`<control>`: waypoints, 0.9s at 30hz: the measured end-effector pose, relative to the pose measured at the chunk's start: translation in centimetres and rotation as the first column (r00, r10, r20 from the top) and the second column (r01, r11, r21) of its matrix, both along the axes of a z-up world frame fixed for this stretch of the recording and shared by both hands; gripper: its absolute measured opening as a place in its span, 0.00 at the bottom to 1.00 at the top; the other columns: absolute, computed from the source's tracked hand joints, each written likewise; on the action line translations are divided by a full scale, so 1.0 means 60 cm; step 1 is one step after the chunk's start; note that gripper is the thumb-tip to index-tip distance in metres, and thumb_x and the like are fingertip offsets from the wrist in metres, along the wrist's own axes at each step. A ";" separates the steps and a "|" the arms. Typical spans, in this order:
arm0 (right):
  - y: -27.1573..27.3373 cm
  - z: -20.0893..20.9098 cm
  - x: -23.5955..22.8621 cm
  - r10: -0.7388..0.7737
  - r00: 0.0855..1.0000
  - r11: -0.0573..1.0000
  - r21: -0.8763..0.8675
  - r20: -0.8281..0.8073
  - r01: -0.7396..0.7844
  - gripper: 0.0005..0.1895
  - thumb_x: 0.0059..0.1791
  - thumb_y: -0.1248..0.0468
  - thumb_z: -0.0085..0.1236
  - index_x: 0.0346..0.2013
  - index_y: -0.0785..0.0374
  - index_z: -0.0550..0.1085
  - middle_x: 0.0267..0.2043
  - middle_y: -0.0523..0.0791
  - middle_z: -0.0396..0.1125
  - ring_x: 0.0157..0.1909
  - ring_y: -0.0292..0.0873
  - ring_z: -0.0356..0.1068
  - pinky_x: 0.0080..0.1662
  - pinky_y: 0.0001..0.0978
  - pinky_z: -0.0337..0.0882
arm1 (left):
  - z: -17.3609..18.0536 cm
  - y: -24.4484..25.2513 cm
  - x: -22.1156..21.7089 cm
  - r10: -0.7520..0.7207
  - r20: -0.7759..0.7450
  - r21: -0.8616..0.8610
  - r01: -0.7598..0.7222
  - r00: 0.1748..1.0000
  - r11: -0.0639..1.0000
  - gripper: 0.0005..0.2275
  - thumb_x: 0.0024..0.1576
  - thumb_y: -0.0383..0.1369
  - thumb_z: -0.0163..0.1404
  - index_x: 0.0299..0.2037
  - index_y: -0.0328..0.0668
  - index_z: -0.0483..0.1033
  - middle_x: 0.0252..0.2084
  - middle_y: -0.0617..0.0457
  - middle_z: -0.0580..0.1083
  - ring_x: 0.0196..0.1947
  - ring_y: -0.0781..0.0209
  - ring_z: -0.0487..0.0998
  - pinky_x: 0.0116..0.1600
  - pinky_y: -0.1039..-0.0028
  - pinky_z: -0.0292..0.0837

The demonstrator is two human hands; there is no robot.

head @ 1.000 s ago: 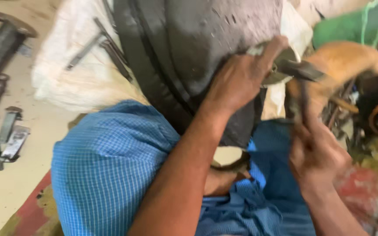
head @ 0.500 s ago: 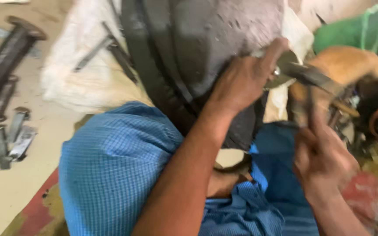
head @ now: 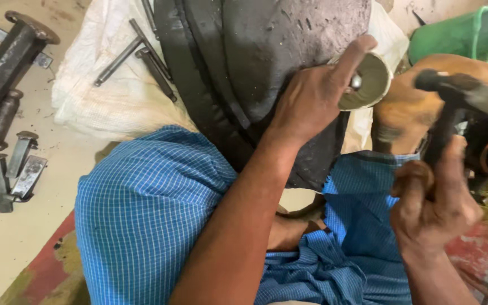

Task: The person sits on the floor and uses a hammer and chisel to chip away at the rim of a white plastic object. They repeatedly strike the object, pause to inspect the rim, and continue chipping until the clip ends.

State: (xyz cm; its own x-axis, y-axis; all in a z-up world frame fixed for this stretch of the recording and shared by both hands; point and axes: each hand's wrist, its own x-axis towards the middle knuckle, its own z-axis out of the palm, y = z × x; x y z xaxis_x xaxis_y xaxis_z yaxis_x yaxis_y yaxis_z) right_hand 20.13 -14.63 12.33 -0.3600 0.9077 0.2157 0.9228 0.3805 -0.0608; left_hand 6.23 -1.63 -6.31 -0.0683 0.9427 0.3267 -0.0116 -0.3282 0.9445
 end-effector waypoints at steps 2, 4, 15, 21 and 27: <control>0.001 -0.001 0.000 0.001 0.997 0.999 0.051 -0.078 0.003 0.27 0.64 0.76 0.38 0.80 0.67 0.53 0.35 0.52 0.74 0.27 0.37 0.71 0.34 0.29 0.73 | -0.009 -0.001 0.002 0.010 -0.012 0.063 -0.010 1.000 0.998 0.32 0.66 0.21 0.49 0.77 0.59 0.49 0.39 0.45 0.80 0.39 0.46 0.84 0.42 0.59 0.79; 0.000 -0.002 -0.003 -0.047 0.986 0.994 0.086 -0.159 0.061 0.27 0.64 0.74 0.37 0.79 0.67 0.50 0.37 0.51 0.75 0.25 0.36 0.70 0.31 0.28 0.72 | -0.011 -0.004 0.009 0.033 0.021 0.129 -0.035 0.999 0.991 0.34 0.63 0.20 0.49 0.76 0.58 0.47 0.42 0.42 0.80 0.40 0.43 0.83 0.43 0.57 0.79; 0.013 -0.015 -0.043 -0.099 0.953 0.988 -0.084 0.287 0.128 0.25 0.54 0.73 0.58 0.67 0.71 0.71 0.35 0.56 0.71 0.34 0.52 0.71 0.39 0.43 0.73 | 0.011 -0.005 0.004 -0.076 -0.036 0.020 0.077 0.996 0.997 0.39 0.60 0.20 0.51 0.78 0.61 0.42 0.35 0.49 0.80 0.29 0.55 0.85 0.33 0.65 0.81; 0.038 -0.008 -0.088 -0.169 0.982 0.986 0.016 0.084 0.168 0.24 0.54 0.75 0.48 0.65 0.67 0.70 0.38 0.54 0.74 0.35 0.46 0.73 0.40 0.36 0.74 | 0.008 0.003 -0.019 -0.069 -0.117 0.004 0.070 0.991 0.998 0.39 0.64 0.20 0.51 0.80 0.61 0.42 0.31 0.48 0.80 0.29 0.51 0.84 0.35 0.62 0.78; 0.036 -0.033 -0.038 -0.107 0.974 0.994 0.028 0.200 0.104 0.19 0.60 0.72 0.58 0.67 0.63 0.73 0.37 0.55 0.69 0.34 0.43 0.70 0.41 0.31 0.71 | 0.020 0.021 -0.028 -0.030 -0.057 0.037 0.032 0.998 0.999 0.41 0.60 0.21 0.53 0.79 0.64 0.42 0.34 0.47 0.81 0.34 0.49 0.84 0.39 0.60 0.77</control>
